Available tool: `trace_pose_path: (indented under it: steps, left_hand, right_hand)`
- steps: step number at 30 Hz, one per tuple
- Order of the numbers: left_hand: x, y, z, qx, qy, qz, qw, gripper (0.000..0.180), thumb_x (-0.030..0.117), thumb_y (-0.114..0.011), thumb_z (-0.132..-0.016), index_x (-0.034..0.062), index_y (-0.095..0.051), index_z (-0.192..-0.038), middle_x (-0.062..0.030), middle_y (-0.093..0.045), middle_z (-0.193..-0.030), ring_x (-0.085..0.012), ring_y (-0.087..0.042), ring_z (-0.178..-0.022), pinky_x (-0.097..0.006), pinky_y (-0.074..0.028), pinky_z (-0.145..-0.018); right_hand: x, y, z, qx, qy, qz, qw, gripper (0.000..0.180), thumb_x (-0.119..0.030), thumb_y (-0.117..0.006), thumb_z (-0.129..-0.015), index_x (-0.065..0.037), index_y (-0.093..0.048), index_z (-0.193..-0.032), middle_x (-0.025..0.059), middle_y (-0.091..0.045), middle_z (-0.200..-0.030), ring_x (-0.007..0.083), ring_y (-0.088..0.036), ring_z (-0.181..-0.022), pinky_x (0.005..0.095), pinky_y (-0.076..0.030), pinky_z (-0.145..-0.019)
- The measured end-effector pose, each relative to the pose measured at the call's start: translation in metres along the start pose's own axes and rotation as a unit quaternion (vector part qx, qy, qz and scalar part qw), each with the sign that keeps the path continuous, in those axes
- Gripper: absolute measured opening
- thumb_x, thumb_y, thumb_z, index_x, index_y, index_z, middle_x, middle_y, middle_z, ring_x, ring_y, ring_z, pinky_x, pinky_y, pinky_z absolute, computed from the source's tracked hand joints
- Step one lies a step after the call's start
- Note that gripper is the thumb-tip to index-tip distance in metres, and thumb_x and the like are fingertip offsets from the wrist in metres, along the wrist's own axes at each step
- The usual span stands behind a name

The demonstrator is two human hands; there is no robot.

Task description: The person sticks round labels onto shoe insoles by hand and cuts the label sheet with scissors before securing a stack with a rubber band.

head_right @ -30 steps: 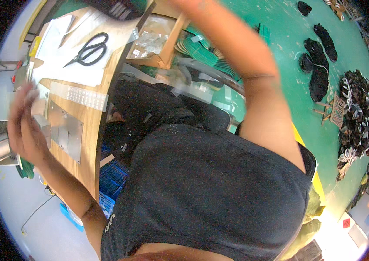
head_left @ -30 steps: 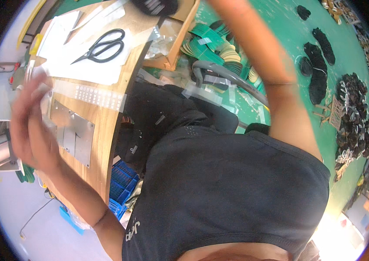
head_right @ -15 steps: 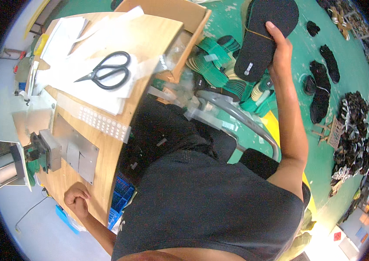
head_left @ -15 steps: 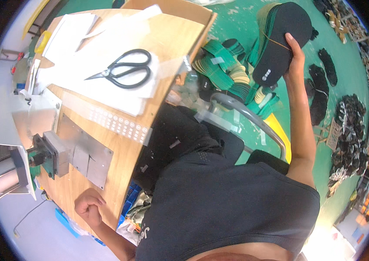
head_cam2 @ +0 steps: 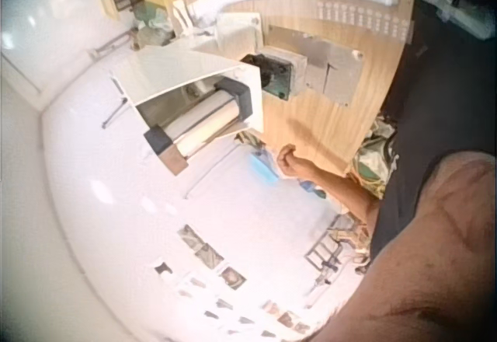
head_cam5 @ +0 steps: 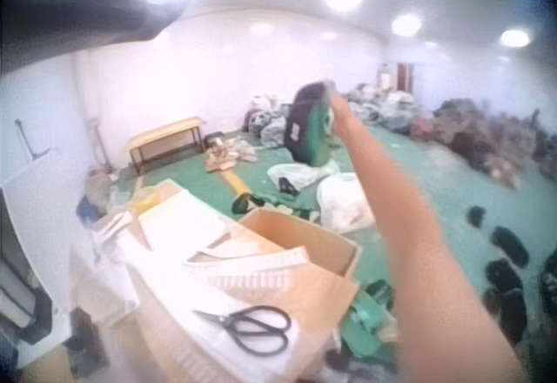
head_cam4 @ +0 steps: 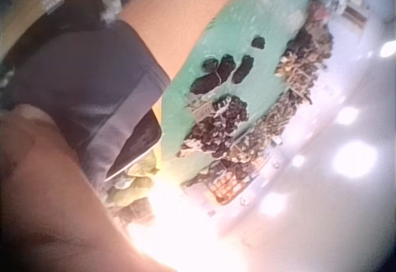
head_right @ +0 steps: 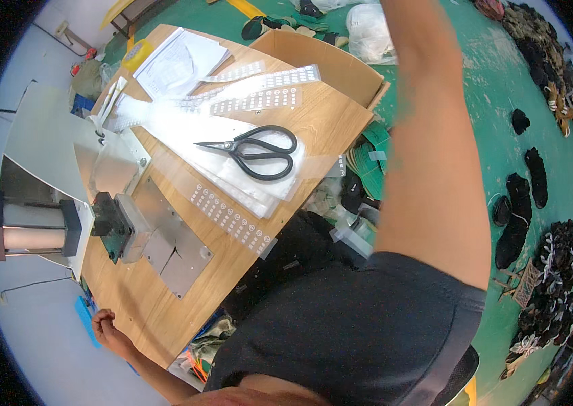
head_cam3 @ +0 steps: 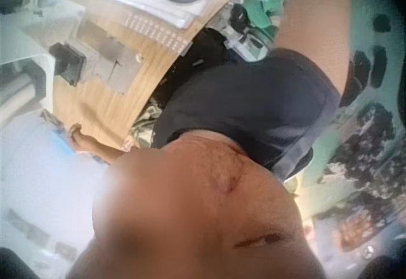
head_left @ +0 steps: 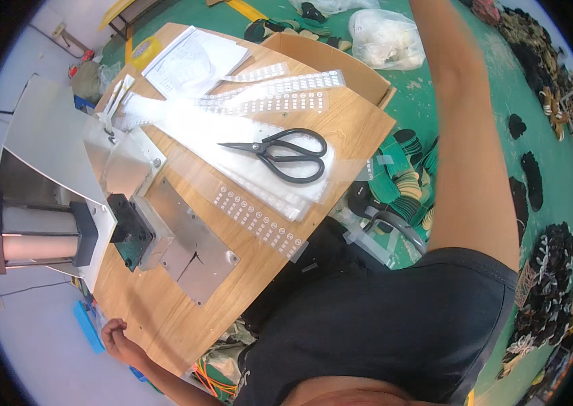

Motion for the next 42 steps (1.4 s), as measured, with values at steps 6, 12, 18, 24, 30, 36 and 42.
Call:
trace_pose_path:
  steps: [6,12,18,24,30,36,42]
  left_hand:
    - [-0.014,0.021,-0.022,0.019,0.03,-0.06,0.998,0.028,0.002,-0.042,-0.079,-0.0004,-0.059,-0.101,-0.0055,-0.061,-0.089,-0.0106,-0.047,-0.069,-0.023,-0.037,-0.061]
    - [-0.069,0.059,-0.048,0.005,0.079,-0.093,0.992,0.03,0.004,-0.042,-0.078,0.0005,-0.06,-0.101,-0.0027,-0.062,-0.089,-0.0068,-0.046,-0.068,-0.02,-0.031,-0.055]
    - [-0.106,0.067,-0.073,-0.061,0.036,-0.218,0.973,0.033,0.011,-0.046,-0.083,-0.0045,-0.057,-0.111,-0.0135,-0.059,-0.108,-0.0216,-0.056,-0.094,-0.031,-0.043,-0.074]
    - [-0.176,0.114,-0.044,-0.115,0.166,-0.333,0.921,0.066,0.041,-0.049,-0.092,-0.0092,-0.036,-0.132,-0.0268,-0.04,-0.135,-0.0372,-0.046,-0.118,-0.04,-0.039,-0.097]
    - [-0.175,0.12,-0.043,-0.073,0.252,-0.343,0.902,0.084,0.054,-0.054,-0.086,-0.007,-0.028,-0.138,-0.025,-0.043,-0.133,-0.0342,-0.049,-0.116,-0.039,-0.043,-0.092]
    - [-0.169,0.105,-0.028,-0.07,0.21,-0.418,0.881,0.083,0.054,-0.052,-0.087,-0.0117,-0.033,-0.133,-0.0287,-0.041,-0.133,-0.037,-0.042,-0.123,-0.04,-0.034,-0.103]
    - [-0.168,0.105,-0.037,-0.006,0.232,-0.418,0.878,0.081,0.056,-0.053,-0.085,-0.0071,-0.036,-0.133,-0.0263,-0.048,-0.128,-0.0362,-0.051,-0.112,-0.041,-0.042,-0.093]
  right_hand:
    - [-0.019,0.024,-0.033,0.048,0.233,0.395,0.887,0.048,-0.036,-0.056,-0.088,-0.008,-0.046,-0.127,0.0137,-0.044,-0.127,0.0283,-0.039,-0.118,0.038,-0.034,-0.096]
    - [-0.035,0.067,0.073,0.056,0.245,0.227,0.941,0.057,-0.026,-0.058,-0.087,-0.005,-0.039,-0.136,0.0192,-0.04,-0.138,0.0334,-0.039,-0.125,0.0409,-0.032,-0.103]
    - [-0.07,0.091,0.204,0.055,0.149,0.256,0.953,0.062,-0.019,-0.06,-0.082,0.005,-0.035,-0.133,0.0244,-0.045,-0.129,0.0369,-0.049,-0.112,0.041,-0.041,-0.095]
    - [-0.029,0.089,0.295,0.007,0.133,0.219,0.967,0.032,-0.018,-0.06,-0.085,-0.001,-0.055,-0.113,0.0135,-0.056,-0.106,0.0226,-0.053,-0.094,0.0327,-0.045,-0.08]
    - [0.024,0.063,0.341,-0.044,0.04,0.209,0.976,0.028,-0.018,-0.051,-0.09,-0.001,-0.055,-0.112,0.0146,-0.055,-0.111,0.0267,-0.054,-0.097,0.0345,-0.044,-0.084]
    - [0.03,0.032,0.342,-0.073,0.039,0.224,0.971,0.027,-0.018,-0.058,-0.086,0.0,-0.056,-0.106,0.0174,-0.061,-0.096,0.0346,-0.059,-0.087,0.0394,-0.048,-0.074]
    - [0.033,0.027,0.348,-0.093,-0.04,0.258,0.961,0.033,-0.023,-0.06,-0.084,-0.001,-0.058,-0.107,0.0192,-0.063,-0.095,0.0363,-0.061,-0.085,0.0411,-0.049,-0.073]
Point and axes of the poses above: each hand's wrist, its own z-axis away from the middle knuckle, its own y-axis out of the back of the hand, x = y × z, the point moved 1 cm from there along -z, towards the middle knuckle
